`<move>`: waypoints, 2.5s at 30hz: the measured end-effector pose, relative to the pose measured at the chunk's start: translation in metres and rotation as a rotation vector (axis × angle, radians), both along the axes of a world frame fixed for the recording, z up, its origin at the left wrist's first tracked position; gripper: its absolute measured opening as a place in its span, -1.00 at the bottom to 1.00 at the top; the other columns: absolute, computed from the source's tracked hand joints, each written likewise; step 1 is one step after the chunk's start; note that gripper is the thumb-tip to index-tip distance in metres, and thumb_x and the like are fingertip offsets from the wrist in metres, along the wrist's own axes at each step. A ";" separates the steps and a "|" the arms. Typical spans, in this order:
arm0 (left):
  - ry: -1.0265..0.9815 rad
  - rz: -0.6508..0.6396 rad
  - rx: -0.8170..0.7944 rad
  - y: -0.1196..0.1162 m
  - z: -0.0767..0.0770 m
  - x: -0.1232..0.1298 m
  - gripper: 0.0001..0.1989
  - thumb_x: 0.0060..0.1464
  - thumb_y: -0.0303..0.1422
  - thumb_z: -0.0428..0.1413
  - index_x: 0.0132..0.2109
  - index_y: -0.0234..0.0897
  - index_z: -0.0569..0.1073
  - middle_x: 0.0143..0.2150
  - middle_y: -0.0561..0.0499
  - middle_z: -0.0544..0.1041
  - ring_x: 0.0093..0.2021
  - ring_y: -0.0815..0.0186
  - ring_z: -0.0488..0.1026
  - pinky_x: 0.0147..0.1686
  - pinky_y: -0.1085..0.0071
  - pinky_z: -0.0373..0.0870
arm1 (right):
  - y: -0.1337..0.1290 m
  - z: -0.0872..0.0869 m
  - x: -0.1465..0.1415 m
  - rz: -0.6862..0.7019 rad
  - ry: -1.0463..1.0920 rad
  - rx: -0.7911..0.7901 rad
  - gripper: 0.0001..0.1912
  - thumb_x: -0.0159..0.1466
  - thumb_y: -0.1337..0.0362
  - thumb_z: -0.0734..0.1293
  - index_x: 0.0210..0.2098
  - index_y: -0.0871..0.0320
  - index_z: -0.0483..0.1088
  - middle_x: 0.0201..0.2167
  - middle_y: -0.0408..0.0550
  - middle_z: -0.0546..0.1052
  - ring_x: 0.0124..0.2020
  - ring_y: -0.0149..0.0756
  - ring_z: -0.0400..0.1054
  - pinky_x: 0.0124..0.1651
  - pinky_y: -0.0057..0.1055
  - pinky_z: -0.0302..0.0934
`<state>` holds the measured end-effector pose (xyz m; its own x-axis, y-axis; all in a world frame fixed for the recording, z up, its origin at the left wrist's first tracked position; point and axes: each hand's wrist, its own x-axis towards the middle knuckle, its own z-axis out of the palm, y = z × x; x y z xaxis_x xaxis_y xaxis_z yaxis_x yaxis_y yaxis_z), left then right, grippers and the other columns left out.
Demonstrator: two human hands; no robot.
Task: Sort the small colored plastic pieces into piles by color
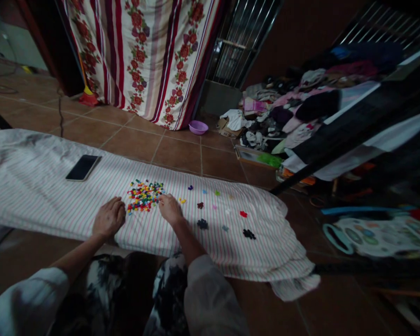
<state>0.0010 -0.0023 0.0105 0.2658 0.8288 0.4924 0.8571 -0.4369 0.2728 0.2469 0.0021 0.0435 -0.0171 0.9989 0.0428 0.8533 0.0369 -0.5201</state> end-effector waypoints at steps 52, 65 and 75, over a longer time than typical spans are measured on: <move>0.007 0.004 0.025 0.000 -0.001 0.000 -0.75 0.17 -0.33 -0.14 -0.16 -0.27 0.40 -0.02 -0.18 0.48 0.11 0.14 0.34 0.08 0.13 0.29 | 0.043 0.008 0.016 -0.098 -0.090 0.082 -0.75 0.32 0.29 0.15 -0.19 0.12 0.46 -0.23 -0.03 0.49 -0.17 -0.35 0.33 -0.10 -0.48 0.14; -0.001 0.032 0.010 0.000 -0.003 0.001 -0.75 0.17 -0.30 -0.12 -0.15 -0.26 0.41 0.00 -0.18 0.49 0.12 0.13 0.34 0.07 0.14 0.31 | 0.085 -0.005 0.073 -0.238 -0.253 -0.112 -0.74 0.28 0.36 0.17 -0.20 0.12 0.50 -0.18 0.02 0.51 -0.13 -0.32 0.36 -0.08 -0.46 0.14; 0.009 0.033 0.008 0.000 0.000 0.001 -0.76 0.17 -0.32 -0.12 -0.15 -0.27 0.40 0.00 -0.18 0.49 0.13 0.14 0.34 0.05 0.15 0.32 | 0.088 -0.010 0.080 -0.198 -0.212 -0.100 -0.64 0.25 0.46 0.15 -0.10 0.12 0.49 -0.11 0.01 0.50 -0.08 -0.33 0.35 -0.04 -0.48 0.12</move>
